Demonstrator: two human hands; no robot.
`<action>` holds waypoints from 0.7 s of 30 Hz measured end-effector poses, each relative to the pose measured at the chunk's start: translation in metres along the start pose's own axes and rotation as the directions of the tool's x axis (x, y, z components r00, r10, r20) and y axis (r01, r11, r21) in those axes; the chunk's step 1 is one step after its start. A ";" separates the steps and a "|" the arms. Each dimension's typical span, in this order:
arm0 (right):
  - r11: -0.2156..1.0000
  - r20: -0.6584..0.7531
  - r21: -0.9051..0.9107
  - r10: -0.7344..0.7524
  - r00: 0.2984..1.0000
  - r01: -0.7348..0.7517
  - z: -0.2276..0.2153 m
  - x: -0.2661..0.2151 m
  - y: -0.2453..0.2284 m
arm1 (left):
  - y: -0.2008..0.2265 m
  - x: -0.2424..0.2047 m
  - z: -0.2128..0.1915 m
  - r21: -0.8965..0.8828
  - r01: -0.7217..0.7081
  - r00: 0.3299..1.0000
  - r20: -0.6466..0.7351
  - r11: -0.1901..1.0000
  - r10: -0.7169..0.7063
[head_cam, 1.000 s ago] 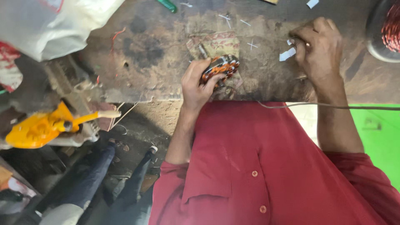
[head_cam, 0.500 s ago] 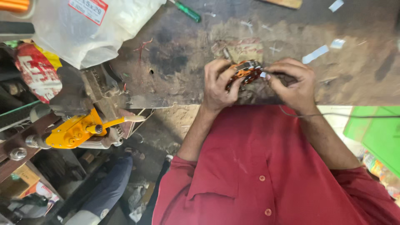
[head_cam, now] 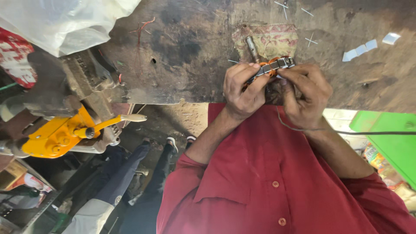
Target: The person inserts small white rectangular pieces into slots on a circular metal component with copper windings. They repeatedly pick up the pieces from the workbench and place them into the component while holding it with both hands.
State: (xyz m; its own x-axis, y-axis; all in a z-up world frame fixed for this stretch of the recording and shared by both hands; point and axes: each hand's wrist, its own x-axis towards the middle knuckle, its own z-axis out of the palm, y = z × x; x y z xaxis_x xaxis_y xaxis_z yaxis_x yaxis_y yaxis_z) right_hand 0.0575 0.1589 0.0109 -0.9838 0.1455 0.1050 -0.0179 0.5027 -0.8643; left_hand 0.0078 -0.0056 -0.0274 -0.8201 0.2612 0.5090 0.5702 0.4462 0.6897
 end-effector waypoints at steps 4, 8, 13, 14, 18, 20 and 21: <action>1.000 0.082 0.010 0.018 0.996 -0.019 -0.005 0.002 0.009 | 0.000 -0.003 0.003 0.008 0.012 1.000 0.029 1.000 -0.012; 0.998 0.139 0.046 -0.038 0.990 0.032 -0.011 0.008 0.013 | -0.003 -0.004 0.002 -0.035 -0.019 0.997 0.073 0.999 0.021; 0.990 0.118 0.125 -0.086 0.989 0.071 -0.025 0.027 0.011 | 0.001 0.000 0.005 -0.003 -0.035 0.995 0.090 0.999 0.035; 0.989 0.093 0.126 -0.089 0.992 0.077 -0.028 0.029 0.010 | 0.001 0.000 0.006 0.011 -0.044 0.996 0.076 0.999 0.043; 0.977 0.038 -0.033 -0.211 0.977 0.212 -0.029 0.031 0.012 | 0.001 -0.001 0.007 0.008 -0.056 0.996 0.069 0.998 0.055; 0.955 0.030 -0.079 -0.283 0.959 0.285 -0.025 0.033 0.016 | 0.001 0.001 0.006 -0.003 -0.062 0.995 0.077 0.998 0.062; 0.942 0.028 -0.100 -0.320 0.947 0.321 -0.024 0.034 0.018 | 0.001 0.002 0.005 -0.002 -0.064 0.995 0.081 0.998 0.064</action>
State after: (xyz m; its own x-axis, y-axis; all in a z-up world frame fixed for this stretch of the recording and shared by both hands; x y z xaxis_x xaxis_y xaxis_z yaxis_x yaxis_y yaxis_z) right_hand 0.0285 0.1935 0.0105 -0.9309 -0.0467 0.3622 -0.3148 0.6055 -0.7310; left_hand 0.0066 -0.0003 -0.0287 -0.7830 0.3580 0.5086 0.6217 0.4268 0.6567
